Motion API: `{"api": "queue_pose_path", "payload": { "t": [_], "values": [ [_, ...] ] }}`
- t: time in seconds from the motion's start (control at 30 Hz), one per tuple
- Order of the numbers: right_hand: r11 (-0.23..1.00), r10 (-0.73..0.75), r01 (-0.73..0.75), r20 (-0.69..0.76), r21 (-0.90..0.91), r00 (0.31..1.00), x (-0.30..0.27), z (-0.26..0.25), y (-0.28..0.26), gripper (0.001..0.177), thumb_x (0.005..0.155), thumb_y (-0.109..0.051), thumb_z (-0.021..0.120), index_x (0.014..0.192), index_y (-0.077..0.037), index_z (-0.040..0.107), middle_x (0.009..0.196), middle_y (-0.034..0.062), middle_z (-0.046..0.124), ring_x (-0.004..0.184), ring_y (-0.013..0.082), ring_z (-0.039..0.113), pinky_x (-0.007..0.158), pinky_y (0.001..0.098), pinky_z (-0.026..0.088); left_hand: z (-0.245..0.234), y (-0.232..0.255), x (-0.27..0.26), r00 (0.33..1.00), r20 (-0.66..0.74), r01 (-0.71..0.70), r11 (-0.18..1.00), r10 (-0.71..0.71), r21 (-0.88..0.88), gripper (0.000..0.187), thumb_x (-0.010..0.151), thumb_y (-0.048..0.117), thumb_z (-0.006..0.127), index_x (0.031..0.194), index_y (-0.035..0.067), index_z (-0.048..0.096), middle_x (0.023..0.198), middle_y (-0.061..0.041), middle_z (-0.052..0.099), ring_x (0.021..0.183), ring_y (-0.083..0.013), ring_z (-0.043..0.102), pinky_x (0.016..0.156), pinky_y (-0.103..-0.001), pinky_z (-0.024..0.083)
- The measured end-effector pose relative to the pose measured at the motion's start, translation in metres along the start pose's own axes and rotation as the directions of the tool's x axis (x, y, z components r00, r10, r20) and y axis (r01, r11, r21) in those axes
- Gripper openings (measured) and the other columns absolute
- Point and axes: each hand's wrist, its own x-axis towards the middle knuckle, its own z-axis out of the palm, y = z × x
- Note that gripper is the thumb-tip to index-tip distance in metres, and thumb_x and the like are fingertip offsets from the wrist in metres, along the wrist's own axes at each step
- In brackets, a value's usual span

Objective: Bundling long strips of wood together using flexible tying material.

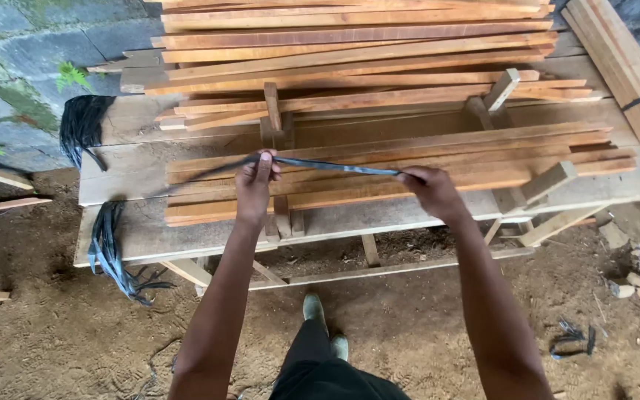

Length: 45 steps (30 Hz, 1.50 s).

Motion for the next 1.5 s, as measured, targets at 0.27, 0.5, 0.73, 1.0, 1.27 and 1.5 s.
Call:
{"api": "queue_pose_path", "payload": {
  "t": [0.27,0.5,0.73,1.0,1.27,1.5],
  "values": [
    [0.788,0.143,-0.144,-0.048,-0.598,0.988,0.067,-0.022,0.063,0.036,0.091,-0.034,0.079,0.124,-0.02,0.074,0.105,0.0101,0.076,0.102,0.0354,0.07,0.088,0.0487,0.054,-0.004,-0.012,0.043,0.997,0.034,0.066,0.998,-0.066,0.002,0.023,0.109,0.019,0.055,0.111,0.002,0.07,0.079,-0.008,0.069,0.068,-0.014,0.07,0.071,-0.026,0.061],
    [0.893,0.047,0.084,0.276,-0.443,0.96,0.127,0.025,-0.021,0.097,0.084,-0.04,0.078,0.166,-0.02,0.029,0.158,0.0198,0.048,0.15,0.0426,0.033,0.128,0.0555,0.004,0.02,-0.064,0.087,0.959,0.213,0.197,0.98,-0.187,-0.028,0.027,0.106,0.022,0.061,0.115,-0.002,0.071,0.085,-0.017,0.074,0.079,-0.0234,0.076,0.08,-0.038,0.066],
    [0.98,0.085,-0.03,0.275,-0.198,0.958,0.139,0.057,-0.07,0.057,0.099,-0.036,0.065,0.154,-0.037,0.048,0.143,0.0098,0.064,0.13,0.0398,0.059,0.111,0.0568,0.042,0.058,-0.08,0.088,0.862,0.383,0.343,0.938,-0.333,0.045,0.028,0.105,0.021,0.065,0.115,-0.005,0.069,0.091,-0.021,0.074,0.085,-0.0272,0.076,0.083,-0.044,0.065],
    [0.983,0.0,-0.056,0.303,0.175,0.953,0.145,0.049,0.01,0.029,0.095,-0.02,0.077,0.123,-0.015,0.078,0.107,0.0143,0.079,0.103,0.0296,0.074,0.087,0.0433,0.059,0.068,-0.094,0.095,0.879,0.278,0.303,0.903,-0.388,0.304,0.028,0.109,0.029,0.055,0.105,0.006,0.071,0.088,-0.011,0.072,0.08,-0.0207,0.07,0.082,-0.039,0.057],
    [0.981,-0.13,0.104,0.162,0.164,0.978,0.167,0.036,0.08,0.019,0.101,-0.019,0.074,0.118,-0.012,0.08,0.096,0.0109,0.079,0.085,0.0202,0.072,0.074,0.0351,0.055,0.092,-0.112,0.118,0.91,0.03,0.384,0.868,-0.414,0.316,0.03,0.104,0.028,0.057,0.084,0.008,0.067,0.067,-0.004,0.059,0.058,-0.0135,0.047,0.061,-0.035,0.042],
    [0.946,0.218,-0.178,0.127,-0.27,0.968,0.207,0.065,0.142,0.025,0.096,-0.04,0.069,0.119,-0.034,0.078,0.103,-0.0016,0.079,0.098,0.0293,0.074,0.092,0.045,0.057,0.118,-0.135,0.083,0.841,0.169,0.481,0.853,-0.514,0.2,0.019,0.103,0.018,0.058,0.087,0.009,0.063,0.076,-0.002,0.057,0.071,-0.0128,0.056,0.074,-0.028,0.048]
  ]
}}
